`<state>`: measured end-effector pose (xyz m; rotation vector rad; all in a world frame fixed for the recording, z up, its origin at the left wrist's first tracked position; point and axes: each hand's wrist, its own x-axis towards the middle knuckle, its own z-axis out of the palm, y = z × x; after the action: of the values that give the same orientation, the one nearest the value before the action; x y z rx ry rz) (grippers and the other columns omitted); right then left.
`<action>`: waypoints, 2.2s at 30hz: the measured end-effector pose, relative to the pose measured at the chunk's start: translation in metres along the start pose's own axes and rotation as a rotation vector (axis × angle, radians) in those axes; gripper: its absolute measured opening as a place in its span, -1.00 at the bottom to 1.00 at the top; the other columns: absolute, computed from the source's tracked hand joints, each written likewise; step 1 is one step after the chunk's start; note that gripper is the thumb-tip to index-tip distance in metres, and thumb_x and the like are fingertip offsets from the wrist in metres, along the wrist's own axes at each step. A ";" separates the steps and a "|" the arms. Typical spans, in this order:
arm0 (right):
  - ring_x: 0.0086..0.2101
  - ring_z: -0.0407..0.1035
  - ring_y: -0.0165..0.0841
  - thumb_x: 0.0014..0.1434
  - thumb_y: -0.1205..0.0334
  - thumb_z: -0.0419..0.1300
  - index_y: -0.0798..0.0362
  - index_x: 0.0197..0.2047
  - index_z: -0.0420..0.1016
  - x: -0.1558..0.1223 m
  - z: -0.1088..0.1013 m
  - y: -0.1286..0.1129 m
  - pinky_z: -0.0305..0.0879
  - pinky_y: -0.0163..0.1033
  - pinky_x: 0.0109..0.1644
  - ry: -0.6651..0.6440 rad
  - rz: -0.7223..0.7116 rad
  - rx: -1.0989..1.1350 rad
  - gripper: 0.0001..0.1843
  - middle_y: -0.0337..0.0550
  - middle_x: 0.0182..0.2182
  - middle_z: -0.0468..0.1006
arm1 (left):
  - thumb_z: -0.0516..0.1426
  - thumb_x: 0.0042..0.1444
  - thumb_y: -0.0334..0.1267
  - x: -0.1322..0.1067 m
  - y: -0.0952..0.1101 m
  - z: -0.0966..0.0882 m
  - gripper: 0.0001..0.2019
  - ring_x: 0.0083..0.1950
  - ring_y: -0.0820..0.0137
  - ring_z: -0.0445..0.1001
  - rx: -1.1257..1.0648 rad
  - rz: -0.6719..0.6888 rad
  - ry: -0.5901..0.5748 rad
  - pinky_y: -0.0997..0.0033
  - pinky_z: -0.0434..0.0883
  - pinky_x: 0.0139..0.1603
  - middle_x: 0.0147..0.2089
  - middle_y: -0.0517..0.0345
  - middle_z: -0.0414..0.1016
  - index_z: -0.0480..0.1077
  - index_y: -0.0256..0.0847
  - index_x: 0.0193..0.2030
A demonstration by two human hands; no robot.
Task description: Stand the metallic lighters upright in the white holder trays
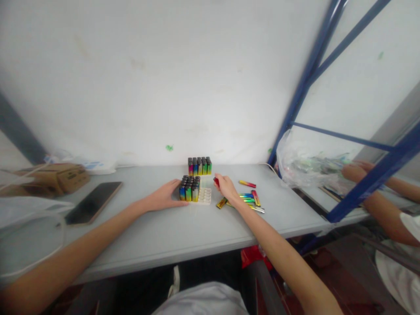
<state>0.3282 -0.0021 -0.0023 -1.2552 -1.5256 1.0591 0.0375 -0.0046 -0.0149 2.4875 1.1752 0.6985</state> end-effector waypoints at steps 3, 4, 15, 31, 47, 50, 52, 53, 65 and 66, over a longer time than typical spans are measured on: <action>-0.63 -0.12 -0.45 0.33 -0.08 -0.02 -0.06 -0.61 0.09 -0.001 -0.002 0.001 -0.13 -0.25 -0.51 -0.026 0.005 -0.012 -0.49 -0.35 -0.69 0.03 | 0.34 0.00 0.41 0.001 -0.001 0.000 -0.24 0.10 -0.07 0.55 -0.009 -0.009 -0.003 -0.02 0.48 0.21 0.06 -0.09 0.54 0.47 -0.19 0.10; -0.63 -0.12 -0.44 0.33 -0.08 -0.03 -0.06 -0.60 0.10 0.000 -0.004 0.001 -0.12 -0.25 -0.51 -0.044 0.011 -0.008 -0.49 -0.35 -0.68 0.04 | 0.34 -0.01 0.41 0.001 -0.001 0.000 -0.24 0.10 -0.07 0.55 -0.015 -0.010 -0.001 -0.02 0.48 0.21 0.07 -0.09 0.54 0.47 -0.19 0.10; -0.46 0.27 -0.38 0.30 -0.42 0.08 0.03 -0.22 0.46 0.004 -0.002 -0.002 0.27 -0.26 -0.33 -0.132 -0.223 0.014 -0.38 -0.30 -0.48 0.37 | 0.42 -0.05 0.32 0.002 -0.001 -0.011 -0.18 0.25 -0.10 0.52 -0.095 0.019 -0.022 -0.02 0.41 0.36 0.23 -0.10 0.56 0.49 -0.18 0.24; -0.18 0.67 -0.19 0.37 -0.19 0.22 -0.09 -0.05 0.24 0.000 0.015 0.007 0.58 -0.09 -0.08 0.006 -0.400 -0.014 -0.61 -0.07 -0.18 0.75 | 0.42 -0.06 0.31 0.001 -0.005 -0.011 -0.19 0.25 -0.11 0.54 -0.098 0.004 -0.046 0.00 0.42 0.34 0.24 -0.07 0.59 0.52 -0.16 0.23; -0.23 0.58 -0.18 0.49 0.11 0.15 -0.03 -0.08 0.32 0.000 0.012 0.016 0.38 -0.19 -0.15 -0.196 -0.489 -0.658 -0.86 -0.13 -0.28 0.68 | 0.42 -0.07 0.32 0.000 -0.005 -0.008 -0.19 0.20 -0.09 0.56 -0.080 0.009 -0.017 0.00 0.44 0.31 0.18 -0.09 0.61 0.53 -0.21 0.18; -0.16 0.60 -0.17 0.49 0.09 0.16 -0.02 -0.03 0.41 0.000 0.012 0.017 0.45 -0.13 -0.03 -0.209 -0.480 -0.673 -0.85 -0.10 -0.21 0.70 | 0.42 -0.07 0.30 -0.001 -0.004 -0.010 -0.20 0.22 -0.12 0.56 -0.058 0.002 -0.016 0.00 0.45 0.32 0.22 -0.09 0.60 0.52 -0.21 0.19; -0.04 0.59 -0.13 0.45 0.03 0.23 -0.01 0.01 0.48 0.000 0.009 0.015 0.41 0.00 0.21 -0.231 -0.533 -0.717 -0.77 -0.05 -0.10 0.70 | 0.41 -0.04 0.30 -0.002 -0.004 -0.012 -0.23 0.20 -0.13 0.58 -0.046 0.005 -0.019 0.00 0.48 0.28 0.20 -0.07 0.62 0.52 -0.19 0.19; 0.05 0.56 -0.11 0.44 0.00 0.26 -0.01 0.07 0.50 0.001 0.006 0.015 0.31 0.07 0.34 -0.231 -0.568 -0.740 -0.72 -0.03 -0.02 0.70 | 0.40 -0.02 0.30 -0.003 -0.003 -0.012 -0.24 0.20 -0.12 0.58 -0.045 0.014 -0.021 0.00 0.48 0.29 0.20 -0.06 0.63 0.52 -0.17 0.19; 0.26 0.38 -0.03 0.39 0.28 0.16 0.11 0.06 0.64 0.012 -0.122 0.032 0.21 0.13 0.42 0.394 -0.252 -1.013 -0.72 0.20 0.15 0.58 | 0.35 0.09 0.27 -0.004 0.001 -0.014 -0.27 0.24 -0.10 0.57 -0.039 0.028 -0.054 0.00 0.47 0.35 0.24 -0.12 0.59 0.47 -0.21 0.24; 0.22 0.42 -0.06 0.40 0.26 0.16 0.09 0.05 0.65 0.005 -0.127 0.031 0.24 0.10 0.41 0.345 -0.286 -0.992 -0.72 0.16 0.12 0.60 | 0.35 0.09 0.27 -0.004 0.001 -0.014 -0.28 0.24 -0.11 0.57 -0.040 0.027 -0.050 -0.01 0.48 0.35 0.24 -0.12 0.60 0.48 -0.21 0.23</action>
<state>0.4573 0.0177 0.0018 -1.6601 -1.9245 -0.1787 0.0285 -0.0081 -0.0042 2.4775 1.1009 0.6562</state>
